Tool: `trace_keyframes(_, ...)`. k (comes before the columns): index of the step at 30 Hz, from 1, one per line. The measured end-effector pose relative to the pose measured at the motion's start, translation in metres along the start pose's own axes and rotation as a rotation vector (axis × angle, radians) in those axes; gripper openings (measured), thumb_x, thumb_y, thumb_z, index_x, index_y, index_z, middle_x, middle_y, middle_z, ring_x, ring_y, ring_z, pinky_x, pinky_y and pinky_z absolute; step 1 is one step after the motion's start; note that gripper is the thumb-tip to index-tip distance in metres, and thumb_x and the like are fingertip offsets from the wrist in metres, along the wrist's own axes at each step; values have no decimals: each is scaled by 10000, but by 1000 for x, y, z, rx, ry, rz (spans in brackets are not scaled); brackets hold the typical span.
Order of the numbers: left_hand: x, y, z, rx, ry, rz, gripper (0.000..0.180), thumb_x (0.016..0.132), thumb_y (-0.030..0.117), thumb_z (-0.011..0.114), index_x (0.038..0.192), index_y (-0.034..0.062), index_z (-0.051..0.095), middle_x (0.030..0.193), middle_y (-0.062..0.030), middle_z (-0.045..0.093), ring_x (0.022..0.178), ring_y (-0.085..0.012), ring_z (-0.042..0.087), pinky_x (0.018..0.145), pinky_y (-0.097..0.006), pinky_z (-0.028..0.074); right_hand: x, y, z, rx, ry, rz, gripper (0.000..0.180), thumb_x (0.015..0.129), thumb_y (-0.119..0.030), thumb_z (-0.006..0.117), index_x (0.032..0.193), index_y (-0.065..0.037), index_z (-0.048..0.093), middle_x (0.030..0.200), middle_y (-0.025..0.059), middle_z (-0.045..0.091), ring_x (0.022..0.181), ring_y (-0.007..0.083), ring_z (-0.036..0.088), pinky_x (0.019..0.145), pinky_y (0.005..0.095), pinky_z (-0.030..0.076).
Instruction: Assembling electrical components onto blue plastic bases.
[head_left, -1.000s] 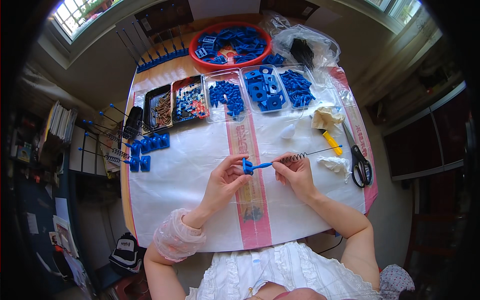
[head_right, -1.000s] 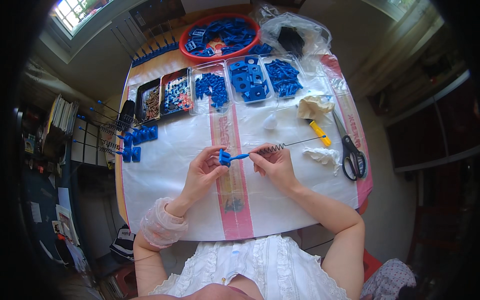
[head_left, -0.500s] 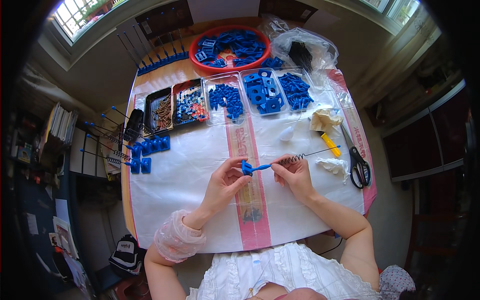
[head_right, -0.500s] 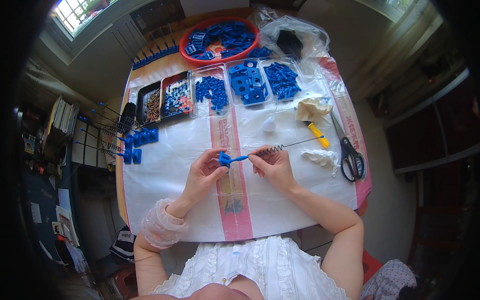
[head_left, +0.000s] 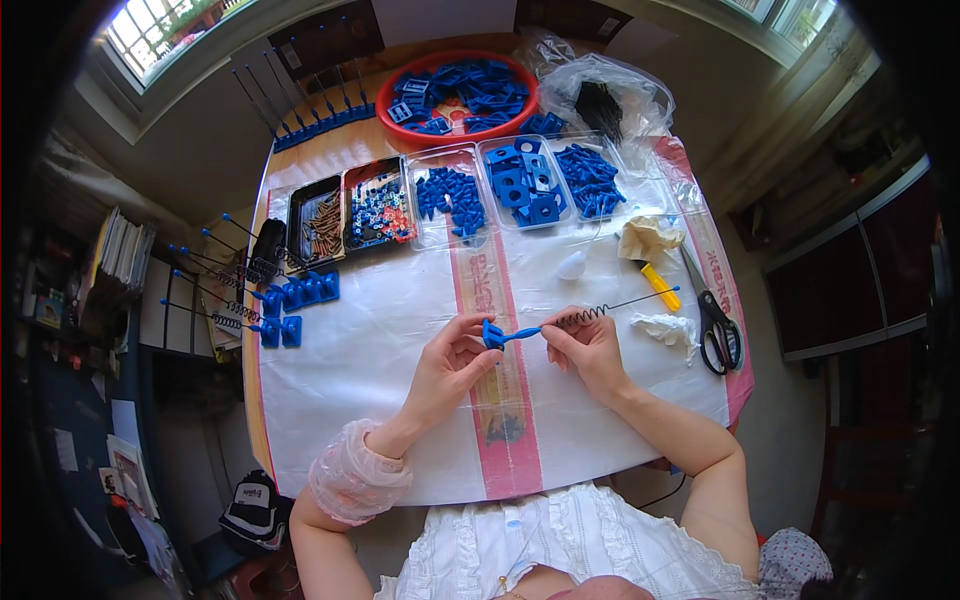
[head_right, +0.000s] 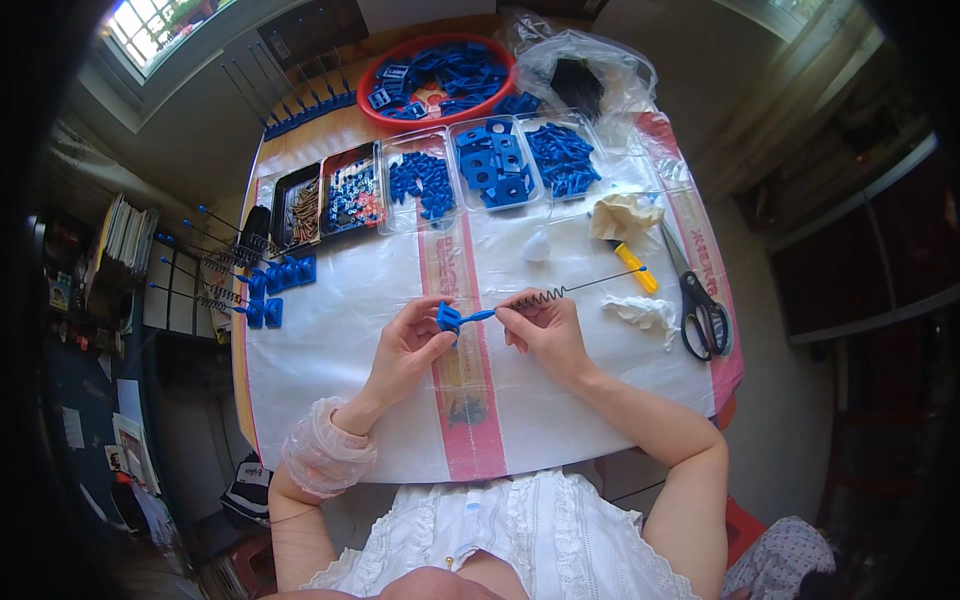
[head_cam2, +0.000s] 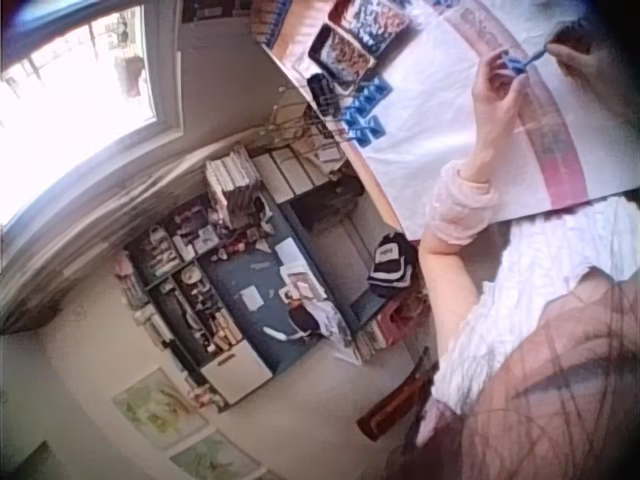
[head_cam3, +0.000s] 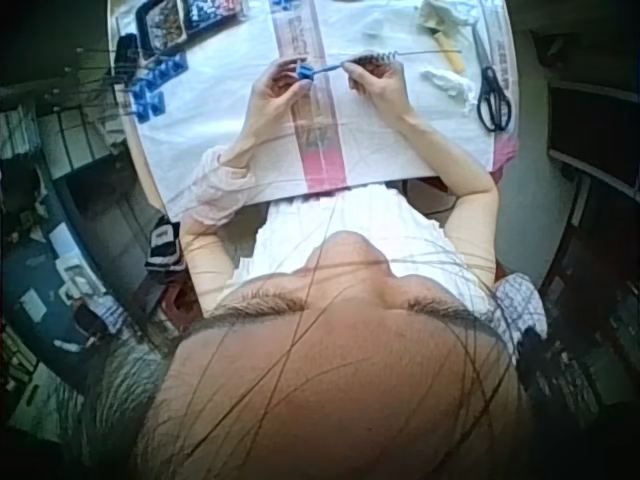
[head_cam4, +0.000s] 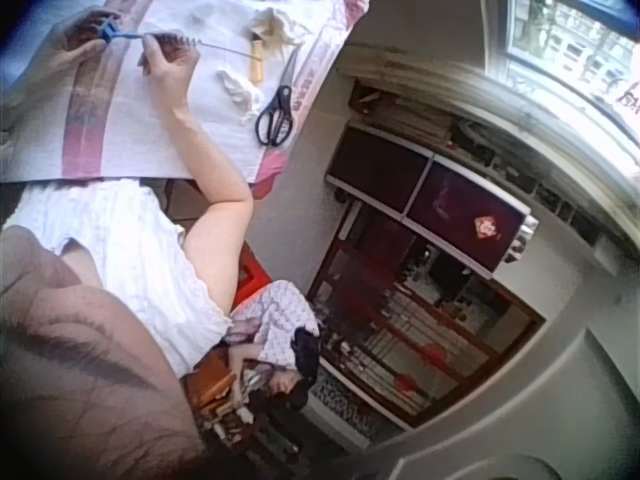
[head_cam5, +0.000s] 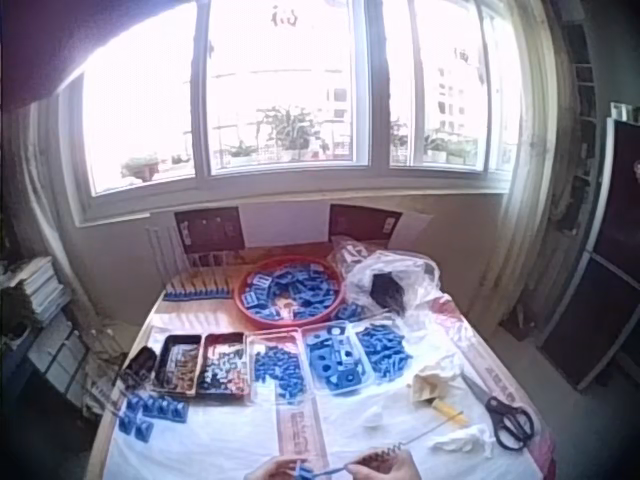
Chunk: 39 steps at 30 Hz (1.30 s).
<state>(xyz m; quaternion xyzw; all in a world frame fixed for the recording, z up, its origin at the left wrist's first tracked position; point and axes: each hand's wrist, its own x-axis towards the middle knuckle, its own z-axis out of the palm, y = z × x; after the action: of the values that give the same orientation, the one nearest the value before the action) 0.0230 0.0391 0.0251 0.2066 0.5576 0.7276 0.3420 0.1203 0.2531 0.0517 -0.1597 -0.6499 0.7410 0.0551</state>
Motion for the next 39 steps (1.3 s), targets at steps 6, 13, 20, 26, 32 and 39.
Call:
trace_keyframes(6, 0, 1, 1, 22, 11, 25, 464, 949, 20, 695, 1372, -1, 506, 1048, -63, 678, 970, -117, 670, 885, -265, 549, 0, -1, 1, 0, 0, -1, 54, 952, -68, 693, 934, -17, 695, 698, 35, 677, 562, 67, 603, 481, 208, 436)
trace_keyframes(13, 0, 1, 1, 38, 9, 26, 466, 948, 15, 693, 1373, -2, 504, 1049, -64, 680, 971, -119, 672, 882, -265, 549, 0, 2, -1, -3, -1, -8, 52, 947, -67, 700, 943, -15, 699, 695, 40, 682, 564, 70, 617, 474, 204, 441)
trace_keyframes(20, 1, 1, 2, 32, 9, 58, 489, 917, -52, 697, 1367, 9, 515, 1153, -70, 624, 985, -100, 666, 883, -242, 559, -1, 0, 1, -3, 17, -12, 70, 939, -76, 712, 935, -7, 722, 678, 36, 681, 559, 56, 592, 486, 209, 422)
trace_keyframes(26, 0, -1, 1, 32, 10, 49, 491, 907, -75, 694, 1359, 11, 524, 1211, -72, 564, 994, -97, 669, 888, -235, 570, 1, -2, 2, 8, 3, -22, 62, 933, -61, 714, 934, 1, 721, 688, 37, 685, 575, 66, 617, 485, 206, 435)
trace_keyframes(32, 1, 3, 3, 36, 20, 33, 501, 895, -97, 696, 1354, 16, 530, 1184, -70, 577, 988, -80, 643, 906, -230, 546, 0, -1, 2, 8, -4, -38, 63, 934, -61, 711, 925, 1, 717, 691, 41, 683, 579, 75, 627, 484, 203, 448)
trace_keyframes(39, 1, 0, 2, 39, 26, 42, 498, 895, -87, 702, 1353, 17, 536, 1179, -72, 588, 987, -81, 646, 906, -231, 546, 0, -2, 2, 0, -1, -45, 56, 931, -60, 715, 916, -6, 719, 682, 37, 682, 567, 69, 622, 479, 202, 446)
